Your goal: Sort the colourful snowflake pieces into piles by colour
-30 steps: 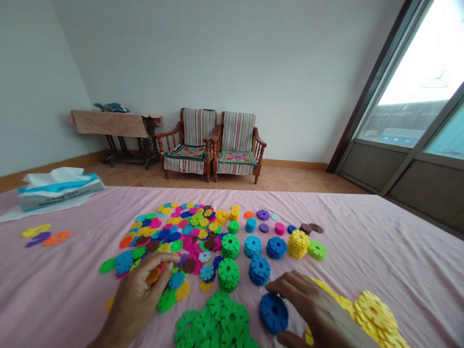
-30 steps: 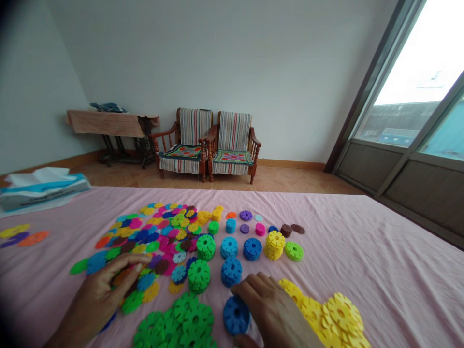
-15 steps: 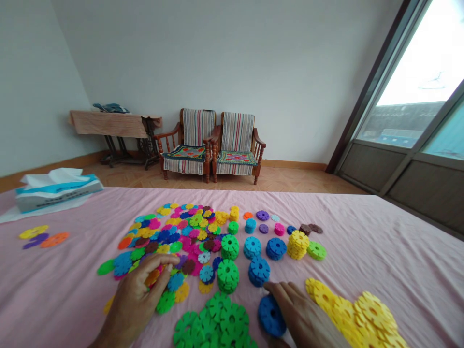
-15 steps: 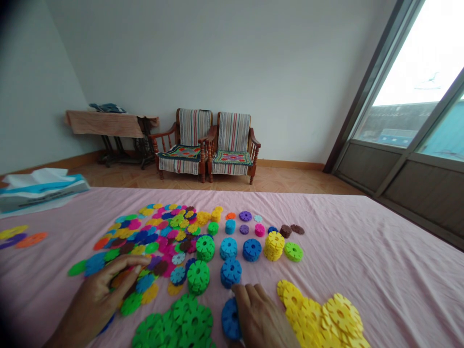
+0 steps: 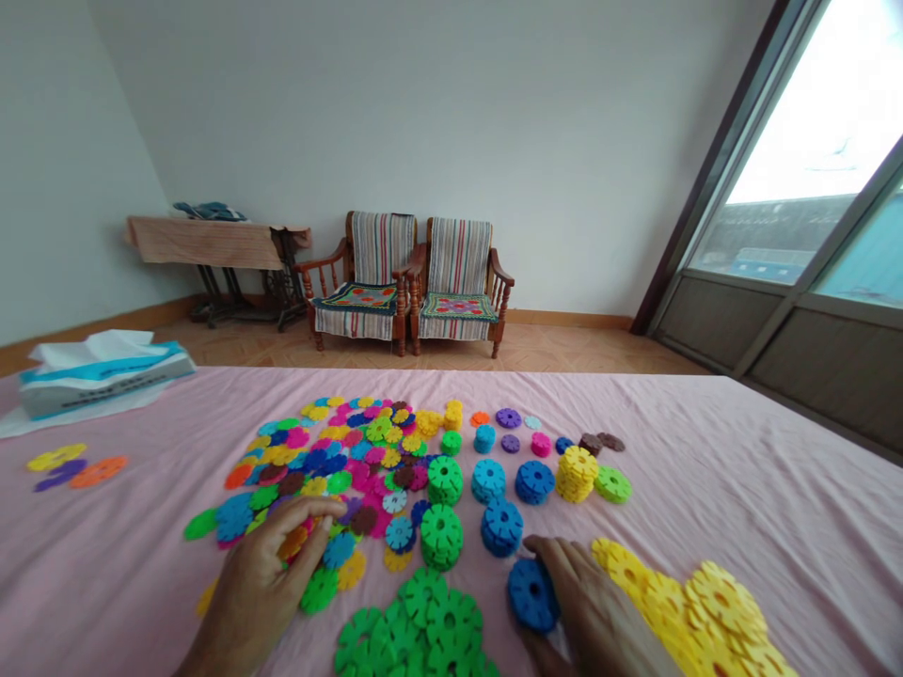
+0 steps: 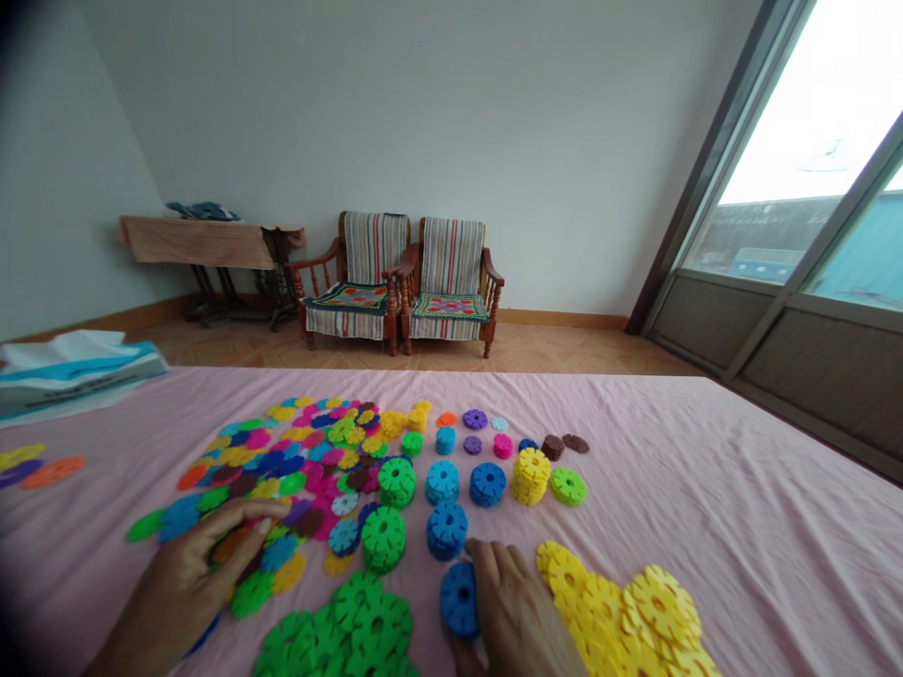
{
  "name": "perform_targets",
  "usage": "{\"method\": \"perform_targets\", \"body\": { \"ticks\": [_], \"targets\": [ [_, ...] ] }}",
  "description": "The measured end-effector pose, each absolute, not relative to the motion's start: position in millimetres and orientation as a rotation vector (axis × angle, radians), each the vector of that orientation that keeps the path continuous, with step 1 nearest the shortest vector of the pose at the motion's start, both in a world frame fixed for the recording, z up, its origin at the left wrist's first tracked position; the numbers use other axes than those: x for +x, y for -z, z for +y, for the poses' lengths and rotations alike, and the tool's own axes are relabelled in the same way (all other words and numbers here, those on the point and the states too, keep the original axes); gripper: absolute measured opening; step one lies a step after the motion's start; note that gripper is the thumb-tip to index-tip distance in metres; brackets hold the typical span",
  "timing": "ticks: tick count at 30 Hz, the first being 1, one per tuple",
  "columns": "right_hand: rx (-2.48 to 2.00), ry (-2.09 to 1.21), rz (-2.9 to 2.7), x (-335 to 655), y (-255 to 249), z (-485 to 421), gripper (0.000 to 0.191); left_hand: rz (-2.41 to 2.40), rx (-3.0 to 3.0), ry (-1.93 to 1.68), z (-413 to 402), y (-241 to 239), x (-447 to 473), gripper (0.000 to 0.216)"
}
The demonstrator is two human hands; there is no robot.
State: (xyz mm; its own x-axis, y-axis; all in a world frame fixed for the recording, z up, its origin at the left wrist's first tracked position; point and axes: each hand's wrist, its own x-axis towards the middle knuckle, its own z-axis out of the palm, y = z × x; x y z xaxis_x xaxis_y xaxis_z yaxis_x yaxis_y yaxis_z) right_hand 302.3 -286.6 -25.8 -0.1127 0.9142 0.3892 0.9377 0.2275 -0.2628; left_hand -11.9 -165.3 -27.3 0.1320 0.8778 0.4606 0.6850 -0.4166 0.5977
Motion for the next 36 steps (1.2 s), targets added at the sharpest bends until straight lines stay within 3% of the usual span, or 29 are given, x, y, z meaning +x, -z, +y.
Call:
{"method": "perform_targets", "body": {
  "ticks": [12,36],
  "targets": [
    [-1.710,0.260,-1.938,326,54,-279,0.053,1.532,2.130,-1.124,-166,27,-12,0.030],
    [-1.783,0.144,-1.792,333,48,-257,0.043,1.527,2.127,-1.142,-165,26,-12,0.031]
  ]
}}
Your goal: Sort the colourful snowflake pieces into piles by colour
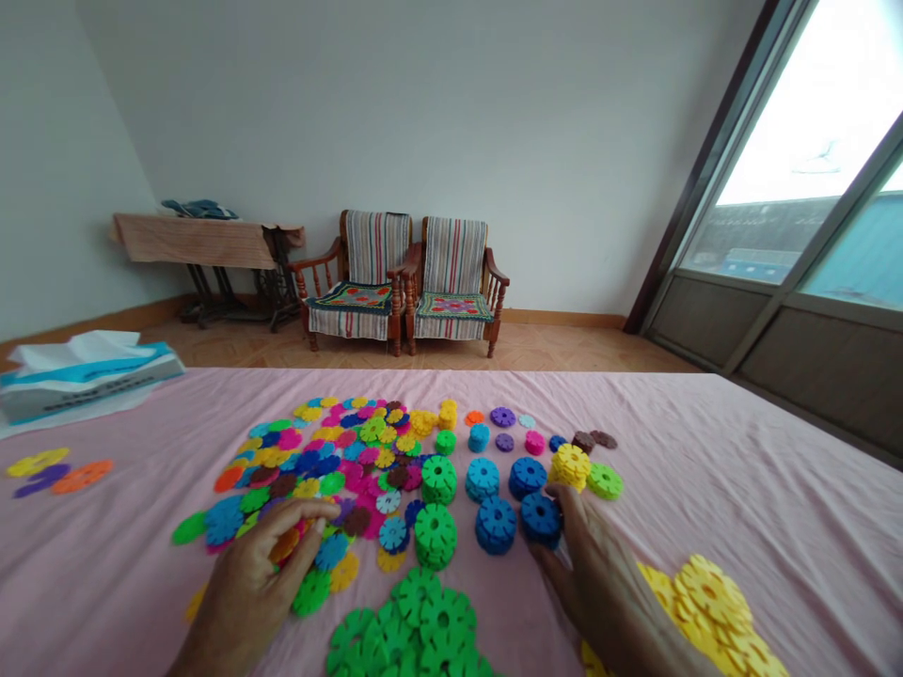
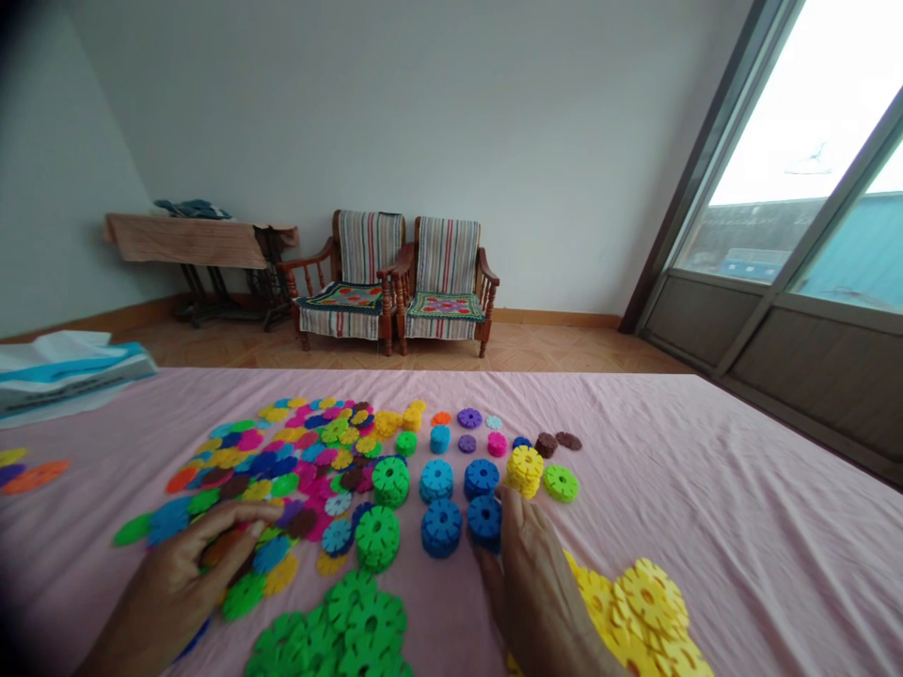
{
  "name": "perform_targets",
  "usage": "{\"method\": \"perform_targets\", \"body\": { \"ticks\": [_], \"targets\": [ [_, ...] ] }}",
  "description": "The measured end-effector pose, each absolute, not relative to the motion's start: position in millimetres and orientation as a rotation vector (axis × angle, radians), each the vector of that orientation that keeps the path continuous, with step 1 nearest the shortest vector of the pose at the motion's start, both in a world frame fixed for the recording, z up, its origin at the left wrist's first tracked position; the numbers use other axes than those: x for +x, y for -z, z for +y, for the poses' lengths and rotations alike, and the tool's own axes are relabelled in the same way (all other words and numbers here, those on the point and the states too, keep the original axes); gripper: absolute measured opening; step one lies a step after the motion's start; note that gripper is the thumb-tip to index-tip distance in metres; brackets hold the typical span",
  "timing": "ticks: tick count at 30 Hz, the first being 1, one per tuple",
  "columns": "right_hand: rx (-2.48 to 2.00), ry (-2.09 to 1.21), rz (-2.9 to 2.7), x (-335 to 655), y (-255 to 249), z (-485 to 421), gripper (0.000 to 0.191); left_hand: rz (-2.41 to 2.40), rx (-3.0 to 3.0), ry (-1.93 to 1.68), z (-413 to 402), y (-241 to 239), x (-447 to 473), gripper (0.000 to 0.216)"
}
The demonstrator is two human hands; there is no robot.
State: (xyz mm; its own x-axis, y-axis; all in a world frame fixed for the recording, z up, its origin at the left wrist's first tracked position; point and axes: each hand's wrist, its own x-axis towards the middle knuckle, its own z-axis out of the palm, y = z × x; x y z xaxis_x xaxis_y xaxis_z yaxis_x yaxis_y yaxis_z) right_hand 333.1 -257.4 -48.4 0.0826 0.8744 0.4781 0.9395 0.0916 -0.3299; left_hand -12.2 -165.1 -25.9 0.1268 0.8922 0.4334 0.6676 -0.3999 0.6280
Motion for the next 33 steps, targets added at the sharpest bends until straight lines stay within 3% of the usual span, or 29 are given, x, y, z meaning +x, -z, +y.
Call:
{"method": "perform_targets", "body": {
  "ticks": [23,30,33],
  "targets": [
    [-1.906,0.050,-1.892,337,33,-263,0.048,1.537,2.178,-1.161,-164,26,-12,0.030],
    [-1.885,-0.018,-1.884,329,20,-265,0.038,1.529,2.160,-1.147,-164,28,-13,0.033],
    [-1.830,0.066,-1.862,334,25,-267,0.045,1.514,2.148,-1.154,-164,28,-13,0.031]
  ]
}}
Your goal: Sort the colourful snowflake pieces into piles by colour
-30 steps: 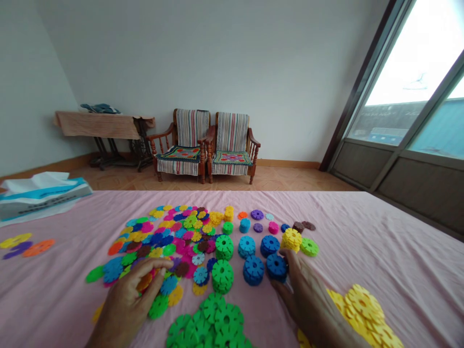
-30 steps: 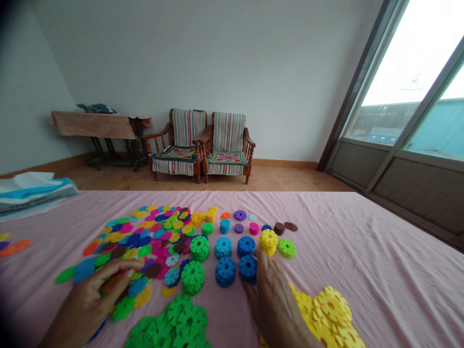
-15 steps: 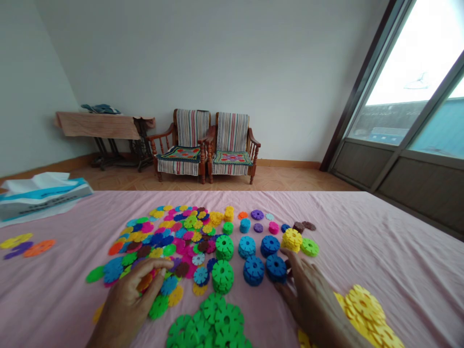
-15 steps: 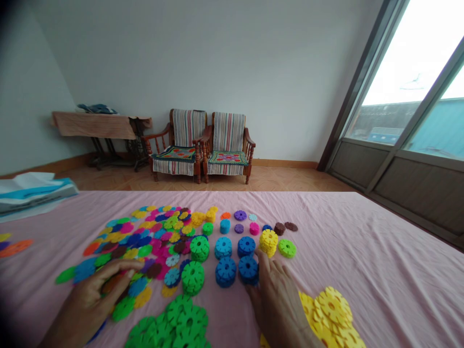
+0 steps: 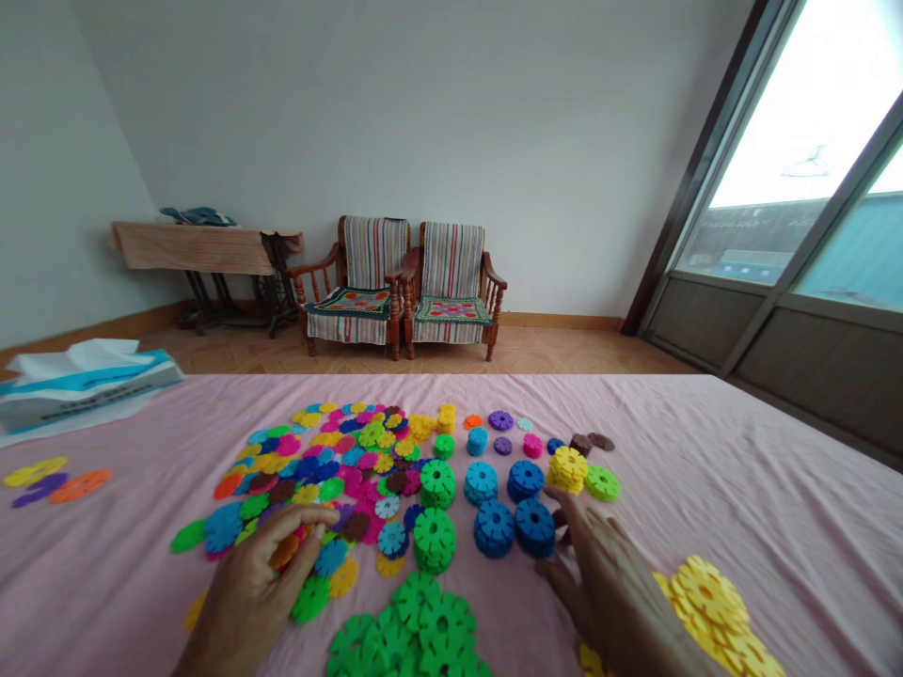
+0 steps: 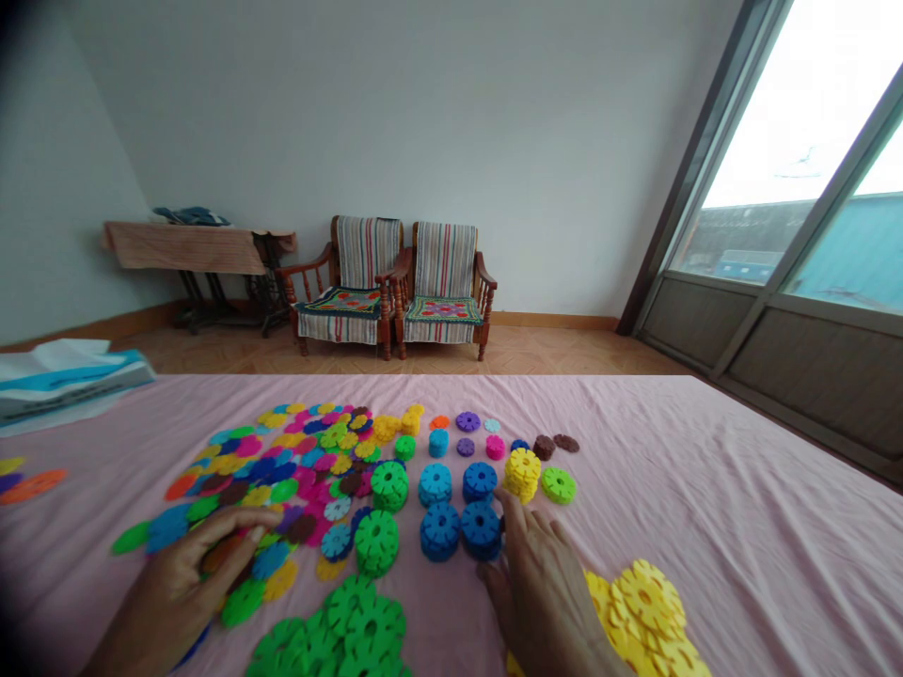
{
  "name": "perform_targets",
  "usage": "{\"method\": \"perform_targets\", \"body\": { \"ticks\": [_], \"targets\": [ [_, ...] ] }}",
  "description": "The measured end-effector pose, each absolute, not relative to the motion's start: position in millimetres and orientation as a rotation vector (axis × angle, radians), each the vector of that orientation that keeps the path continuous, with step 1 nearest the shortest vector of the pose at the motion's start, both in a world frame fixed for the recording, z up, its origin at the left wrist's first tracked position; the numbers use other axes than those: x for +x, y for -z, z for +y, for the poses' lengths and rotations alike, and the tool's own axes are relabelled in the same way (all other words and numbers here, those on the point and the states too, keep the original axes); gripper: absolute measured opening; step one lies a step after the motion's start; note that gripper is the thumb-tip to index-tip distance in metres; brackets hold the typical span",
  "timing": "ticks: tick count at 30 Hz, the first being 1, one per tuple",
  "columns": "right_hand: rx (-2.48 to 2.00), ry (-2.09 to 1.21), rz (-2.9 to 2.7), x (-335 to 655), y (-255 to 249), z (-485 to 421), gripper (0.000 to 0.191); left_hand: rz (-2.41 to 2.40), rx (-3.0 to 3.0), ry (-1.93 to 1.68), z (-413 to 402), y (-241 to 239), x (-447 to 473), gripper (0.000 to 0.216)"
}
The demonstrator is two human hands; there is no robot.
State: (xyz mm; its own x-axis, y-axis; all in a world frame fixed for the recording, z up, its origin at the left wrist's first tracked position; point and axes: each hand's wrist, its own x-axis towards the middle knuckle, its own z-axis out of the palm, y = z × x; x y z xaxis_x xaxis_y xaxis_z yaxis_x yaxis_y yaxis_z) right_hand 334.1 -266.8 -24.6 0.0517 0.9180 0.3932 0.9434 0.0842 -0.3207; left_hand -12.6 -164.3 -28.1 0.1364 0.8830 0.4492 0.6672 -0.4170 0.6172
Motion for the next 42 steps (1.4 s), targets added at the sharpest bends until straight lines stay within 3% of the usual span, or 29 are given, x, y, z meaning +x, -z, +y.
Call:
{"method": "perform_targets", "body": {
  "ticks": [6,12,22,42],
  "targets": [
    [-1.667,0.180,-1.960,335,7,-263,0.042,1.507,2.137,-1.160,-164,28,-12,0.030],
    [-1.614,0.087,-2.160,308,-23,-250,0.051,1.517,2.145,-1.158,-164,30,-12,0.029],
    [-1.689,0.172,-2.209,291,-10,-237,0.074,1.493,2.149,-1.190,-166,23,-9,0.028],
    [-1.568,0.217,-2.222,284,14,-237,0.071,1.531,2.102,-1.351,-176,9,-4,0.027]
  ]
}}
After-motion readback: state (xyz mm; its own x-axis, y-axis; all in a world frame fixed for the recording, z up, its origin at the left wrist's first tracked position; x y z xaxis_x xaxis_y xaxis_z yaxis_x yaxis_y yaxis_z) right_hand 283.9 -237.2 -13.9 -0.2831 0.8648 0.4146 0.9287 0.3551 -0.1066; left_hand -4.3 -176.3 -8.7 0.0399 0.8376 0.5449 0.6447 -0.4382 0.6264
